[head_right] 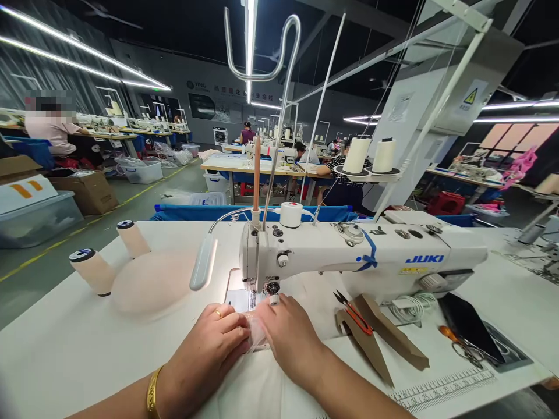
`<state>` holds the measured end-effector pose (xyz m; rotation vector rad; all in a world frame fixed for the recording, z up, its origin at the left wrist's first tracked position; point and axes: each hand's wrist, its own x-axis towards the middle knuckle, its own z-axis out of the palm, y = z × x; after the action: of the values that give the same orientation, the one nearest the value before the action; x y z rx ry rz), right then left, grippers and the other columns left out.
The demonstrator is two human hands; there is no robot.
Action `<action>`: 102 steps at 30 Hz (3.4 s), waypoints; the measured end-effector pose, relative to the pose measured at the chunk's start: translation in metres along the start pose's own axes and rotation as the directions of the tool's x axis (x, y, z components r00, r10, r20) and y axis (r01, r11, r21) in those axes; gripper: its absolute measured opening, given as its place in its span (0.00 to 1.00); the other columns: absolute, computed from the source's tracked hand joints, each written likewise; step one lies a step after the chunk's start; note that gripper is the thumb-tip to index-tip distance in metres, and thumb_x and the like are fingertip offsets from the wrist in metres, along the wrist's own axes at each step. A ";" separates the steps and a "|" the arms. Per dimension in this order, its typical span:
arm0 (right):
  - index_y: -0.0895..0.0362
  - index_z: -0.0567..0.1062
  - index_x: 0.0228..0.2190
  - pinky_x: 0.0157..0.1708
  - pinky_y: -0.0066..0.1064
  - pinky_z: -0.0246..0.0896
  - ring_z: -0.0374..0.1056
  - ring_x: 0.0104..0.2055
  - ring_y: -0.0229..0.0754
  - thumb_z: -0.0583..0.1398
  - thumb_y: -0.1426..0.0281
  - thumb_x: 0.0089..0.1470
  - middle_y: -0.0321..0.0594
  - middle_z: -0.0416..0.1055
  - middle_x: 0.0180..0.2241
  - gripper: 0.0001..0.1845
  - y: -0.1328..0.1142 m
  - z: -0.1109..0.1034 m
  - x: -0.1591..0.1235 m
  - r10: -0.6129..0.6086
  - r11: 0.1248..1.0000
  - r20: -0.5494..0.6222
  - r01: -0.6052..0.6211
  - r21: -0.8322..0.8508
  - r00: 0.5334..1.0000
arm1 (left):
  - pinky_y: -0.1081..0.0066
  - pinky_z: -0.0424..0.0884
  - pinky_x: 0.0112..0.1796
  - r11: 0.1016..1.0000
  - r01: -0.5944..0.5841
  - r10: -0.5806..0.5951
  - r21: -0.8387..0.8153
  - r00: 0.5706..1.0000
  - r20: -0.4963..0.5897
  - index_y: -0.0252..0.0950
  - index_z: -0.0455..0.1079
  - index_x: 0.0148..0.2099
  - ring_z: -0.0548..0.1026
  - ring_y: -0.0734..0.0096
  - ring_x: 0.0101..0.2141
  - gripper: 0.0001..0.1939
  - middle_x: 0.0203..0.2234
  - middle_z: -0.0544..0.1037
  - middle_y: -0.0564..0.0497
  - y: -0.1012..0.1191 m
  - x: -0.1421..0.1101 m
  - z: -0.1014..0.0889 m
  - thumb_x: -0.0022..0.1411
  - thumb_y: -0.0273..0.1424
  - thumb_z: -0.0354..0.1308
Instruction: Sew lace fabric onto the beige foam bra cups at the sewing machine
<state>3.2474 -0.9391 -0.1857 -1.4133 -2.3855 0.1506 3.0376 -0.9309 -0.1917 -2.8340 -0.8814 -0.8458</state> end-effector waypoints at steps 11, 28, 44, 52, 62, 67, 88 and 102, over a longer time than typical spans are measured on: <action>0.53 0.75 0.43 0.41 0.39 0.56 0.69 0.42 0.47 0.58 0.84 0.58 0.39 0.78 0.42 0.17 0.015 0.013 0.000 -0.251 0.968 -0.086 0.250 -0.026 0.964 | 0.54 0.69 0.39 0.998 0.054 -0.054 0.028 0.998 0.030 0.37 0.74 0.41 0.75 0.55 0.38 0.06 0.38 0.81 0.51 -0.006 0.004 0.004 0.66 0.22 0.60; 0.51 0.80 0.42 0.49 0.39 0.61 0.68 0.49 0.50 0.58 0.82 0.60 0.31 0.78 0.55 0.17 0.021 0.017 0.003 -0.102 0.993 -0.139 0.110 0.051 0.985 | 0.55 0.58 0.43 0.989 0.146 -0.145 -0.019 0.989 0.039 0.37 0.71 0.40 0.73 0.56 0.41 0.04 0.42 0.80 0.53 -0.005 0.006 0.006 0.69 0.24 0.56; 0.53 0.72 0.42 0.47 0.40 0.56 0.67 0.45 0.49 0.69 0.61 0.62 0.37 0.76 0.42 0.14 0.008 -0.006 -0.014 -0.278 0.947 -0.045 0.281 0.155 0.960 | 0.50 0.63 0.45 0.980 0.179 -0.171 -0.084 0.980 0.100 0.40 0.74 0.45 0.72 0.51 0.44 0.08 0.43 0.79 0.49 -0.007 0.004 0.004 0.70 0.25 0.56; 0.53 0.69 0.40 0.47 0.38 0.58 0.67 0.44 0.44 0.51 0.71 0.73 0.37 0.75 0.41 0.09 0.012 -0.007 -0.016 -0.234 0.920 -0.089 0.251 0.301 0.968 | 0.51 0.68 0.47 0.950 0.237 -0.193 -0.203 0.957 0.215 0.40 0.74 0.50 0.70 0.53 0.46 0.21 0.48 0.74 0.45 -0.014 0.007 -0.005 0.61 0.17 0.48; 0.53 0.70 0.35 0.32 0.31 0.61 0.67 0.30 0.41 0.50 0.49 0.72 0.36 0.72 0.30 0.24 0.015 -0.004 -0.006 0.177 0.723 -0.089 -0.068 0.688 0.980 | 0.60 0.69 0.41 0.942 0.277 -0.252 -0.192 0.957 0.145 0.37 0.71 0.35 0.69 0.58 0.40 0.05 0.38 0.73 0.46 -0.017 0.022 0.004 0.64 0.31 0.56; 0.53 0.71 0.36 0.34 0.31 0.61 0.67 0.32 0.42 0.49 0.46 0.71 0.37 0.74 0.31 0.26 0.012 -0.004 -0.004 0.162 0.708 -0.094 -0.049 0.705 0.982 | 0.63 0.67 0.38 0.972 0.177 -0.181 -0.154 0.983 -0.014 0.37 0.71 0.32 0.69 0.61 0.37 0.11 0.35 0.75 0.47 -0.023 0.020 0.015 0.67 0.27 0.53; 0.54 0.71 0.38 0.46 0.39 0.56 0.67 0.39 0.46 0.47 0.44 0.72 0.39 0.74 0.36 0.29 0.013 -0.017 -0.023 -0.242 0.944 0.008 0.233 0.232 0.970 | 0.59 0.59 0.46 0.981 -0.078 0.083 -0.180 0.996 0.021 0.39 0.74 0.39 0.75 0.68 0.32 0.13 0.34 0.82 0.56 -0.013 0.002 -0.008 0.70 0.19 0.52; 0.53 0.74 0.45 0.49 0.40 0.56 0.67 0.45 0.49 0.64 0.64 0.68 0.38 0.77 0.44 0.08 0.015 -0.011 -0.016 -0.194 0.969 0.050 0.183 0.168 0.980 | 0.58 0.64 0.43 0.988 -0.096 0.094 -0.118 0.995 -0.021 0.40 0.77 0.44 0.76 0.63 0.35 0.14 0.36 0.82 0.52 -0.026 0.010 -0.005 0.73 0.22 0.50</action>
<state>3.2709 -0.9467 -0.1842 -1.1182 -2.4818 0.3391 3.0280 -0.9049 -0.1846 -2.9388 -0.7104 -0.9368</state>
